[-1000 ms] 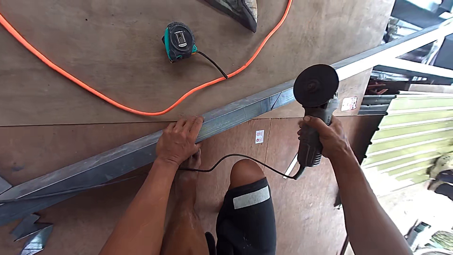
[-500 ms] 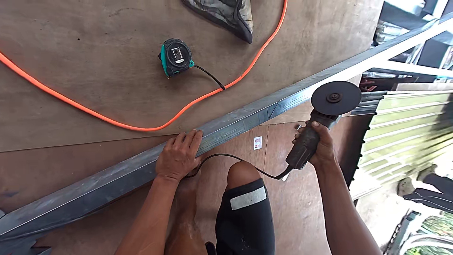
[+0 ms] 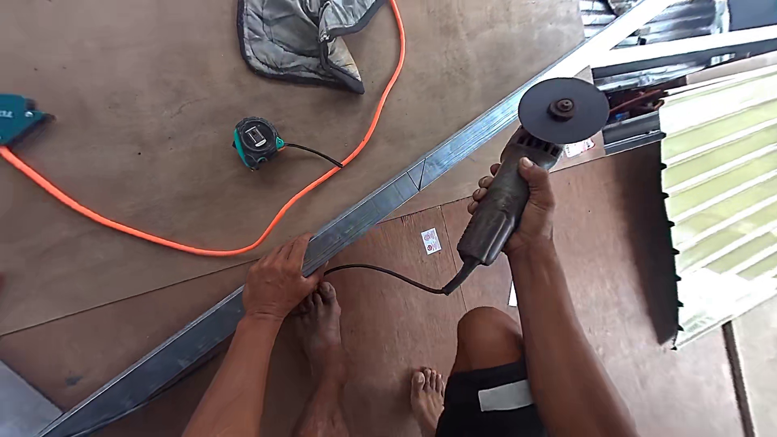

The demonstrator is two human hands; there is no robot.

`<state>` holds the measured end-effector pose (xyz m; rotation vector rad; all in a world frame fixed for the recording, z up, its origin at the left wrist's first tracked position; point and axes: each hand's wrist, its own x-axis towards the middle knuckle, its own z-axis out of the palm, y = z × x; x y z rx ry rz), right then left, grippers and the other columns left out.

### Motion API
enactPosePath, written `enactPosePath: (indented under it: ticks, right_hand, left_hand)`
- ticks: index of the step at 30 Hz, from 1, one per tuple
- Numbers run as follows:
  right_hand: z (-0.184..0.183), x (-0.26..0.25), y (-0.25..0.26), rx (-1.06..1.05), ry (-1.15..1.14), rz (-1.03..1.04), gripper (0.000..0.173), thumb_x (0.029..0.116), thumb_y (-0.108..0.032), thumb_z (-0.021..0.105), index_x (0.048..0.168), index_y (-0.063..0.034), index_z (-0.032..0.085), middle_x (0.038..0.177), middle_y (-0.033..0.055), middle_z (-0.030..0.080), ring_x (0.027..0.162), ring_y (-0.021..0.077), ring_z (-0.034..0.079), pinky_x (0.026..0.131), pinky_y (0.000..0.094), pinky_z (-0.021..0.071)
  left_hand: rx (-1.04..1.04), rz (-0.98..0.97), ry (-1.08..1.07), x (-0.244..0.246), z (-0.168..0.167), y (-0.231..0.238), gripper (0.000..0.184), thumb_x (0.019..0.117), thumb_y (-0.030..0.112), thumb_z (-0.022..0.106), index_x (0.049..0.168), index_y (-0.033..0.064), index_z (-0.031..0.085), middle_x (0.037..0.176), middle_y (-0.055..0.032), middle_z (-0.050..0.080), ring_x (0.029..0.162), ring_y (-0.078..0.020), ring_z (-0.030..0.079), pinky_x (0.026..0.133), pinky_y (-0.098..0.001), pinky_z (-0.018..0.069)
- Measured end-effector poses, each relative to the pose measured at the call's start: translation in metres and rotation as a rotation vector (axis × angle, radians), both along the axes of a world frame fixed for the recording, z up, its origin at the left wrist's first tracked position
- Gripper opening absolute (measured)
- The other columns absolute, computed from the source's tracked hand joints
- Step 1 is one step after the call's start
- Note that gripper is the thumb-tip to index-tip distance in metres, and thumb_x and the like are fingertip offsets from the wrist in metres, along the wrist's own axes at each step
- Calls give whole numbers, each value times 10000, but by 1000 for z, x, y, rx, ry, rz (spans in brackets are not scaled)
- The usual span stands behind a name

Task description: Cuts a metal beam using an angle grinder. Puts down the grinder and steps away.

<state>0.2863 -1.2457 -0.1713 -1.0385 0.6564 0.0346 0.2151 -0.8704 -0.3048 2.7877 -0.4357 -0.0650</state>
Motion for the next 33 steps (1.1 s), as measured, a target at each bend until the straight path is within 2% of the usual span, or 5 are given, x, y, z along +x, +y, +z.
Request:
enactPosePath:
  ticks: [3, 6, 10, 18, 33]
  right_hand:
    - [7, -19, -2, 3, 36, 39, 379, 977, -462, 590, 1179, -140, 594, 854, 62, 677, 676, 195, 702, 607, 397, 632]
    - [12, -34, -7, 14, 60, 43, 396, 974, -454, 594, 1209, -135, 589, 856, 75, 678, 674, 206, 704, 598, 406, 633]
    - [5, -43, -8, 42, 83, 3, 387, 972, -445, 602, 1173, -113, 595, 835, 78, 666, 654, 201, 692, 594, 400, 631]
    - [-4, -51, -2, -113, 236, -3, 428, 959, -417, 674, 1213, -98, 545, 869, 122, 669, 671, 240, 687, 610, 428, 620]
    - [-12, -36, 13, 198, 266, -142, 403, 1035, -404, 565, 1077, -3, 572, 790, 154, 649, 640, 253, 667, 596, 415, 606]
  left_hand:
    - [-43, 12, 60, 2, 7, -4, 781, 870, 684, 590, 1339, 63, 647, 1176, -177, 725, 971, -384, 731, 740, -574, 576]
    - [-137, -10, 97, 2, 29, -36, 925, 851, 778, 569, 1399, 34, 603, 1387, -200, 625, 1256, -406, 613, 1002, -599, 497]
    - [-242, -285, -8, -1, 63, -107, 828, 878, 792, 532, 1345, 121, 662, 1408, -132, 623, 1391, -367, 502, 1125, -588, 406]
    - [-390, -595, 65, -9, 80, -175, 685, 899, 637, 640, 1342, 114, 654, 1251, -46, 728, 1165, -232, 679, 975, -454, 534]
    - [-605, -418, -202, -8, 64, -175, 497, 950, 474, 634, 1141, 25, 729, 911, -60, 765, 829, -151, 733, 820, -332, 599]
